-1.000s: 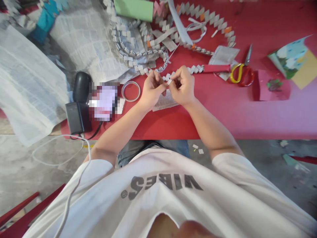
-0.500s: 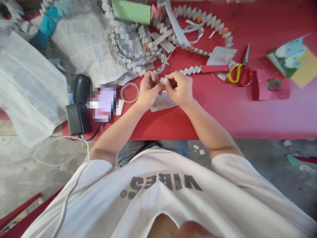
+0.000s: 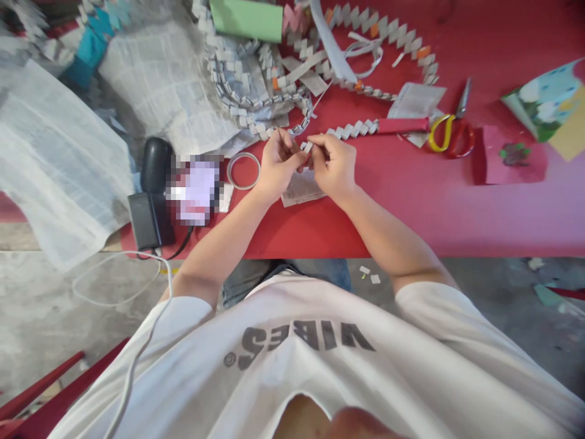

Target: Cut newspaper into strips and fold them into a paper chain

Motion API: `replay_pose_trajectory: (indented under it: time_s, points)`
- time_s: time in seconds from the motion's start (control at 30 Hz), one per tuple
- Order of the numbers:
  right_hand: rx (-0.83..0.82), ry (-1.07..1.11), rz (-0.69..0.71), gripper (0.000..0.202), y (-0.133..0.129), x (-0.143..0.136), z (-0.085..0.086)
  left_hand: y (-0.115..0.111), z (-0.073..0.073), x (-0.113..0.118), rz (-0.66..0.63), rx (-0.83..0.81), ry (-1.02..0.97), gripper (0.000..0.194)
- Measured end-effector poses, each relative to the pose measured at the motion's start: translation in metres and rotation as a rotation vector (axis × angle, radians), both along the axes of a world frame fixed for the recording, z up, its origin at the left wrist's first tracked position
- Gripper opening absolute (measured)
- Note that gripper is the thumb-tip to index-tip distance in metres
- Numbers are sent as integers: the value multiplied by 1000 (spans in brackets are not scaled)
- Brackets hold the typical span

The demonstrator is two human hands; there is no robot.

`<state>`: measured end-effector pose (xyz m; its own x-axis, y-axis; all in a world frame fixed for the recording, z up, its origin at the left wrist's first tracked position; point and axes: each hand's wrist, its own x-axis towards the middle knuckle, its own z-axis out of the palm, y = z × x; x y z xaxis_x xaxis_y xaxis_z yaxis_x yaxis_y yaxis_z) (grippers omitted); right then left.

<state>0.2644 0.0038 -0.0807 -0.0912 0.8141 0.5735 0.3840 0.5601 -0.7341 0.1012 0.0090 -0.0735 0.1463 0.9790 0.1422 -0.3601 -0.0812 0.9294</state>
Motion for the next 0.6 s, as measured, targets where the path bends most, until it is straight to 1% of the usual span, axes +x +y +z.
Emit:
replay_pose_trajectory:
  time_s: [0.1,0.3,0.47,0.53,0.6]
  points:
    - [-21,-23,-22,40,-1,0,2,-1,2,0,11,-19,8,49]
    - [-19,-65,-63,49,2,2,7,-2,1,3,3,-90,-6,49]
    - [-52,-138,-75,45,3,4,6,-1,0,1,-20,-115,-25,53]
    - [-69,-168,-86,43,0,5,10,0,-1,0,-2,-125,-33,52]
    - [-19,-184,-143,44,-8,1,21,3,-4,-1,36,-108,-1,46]
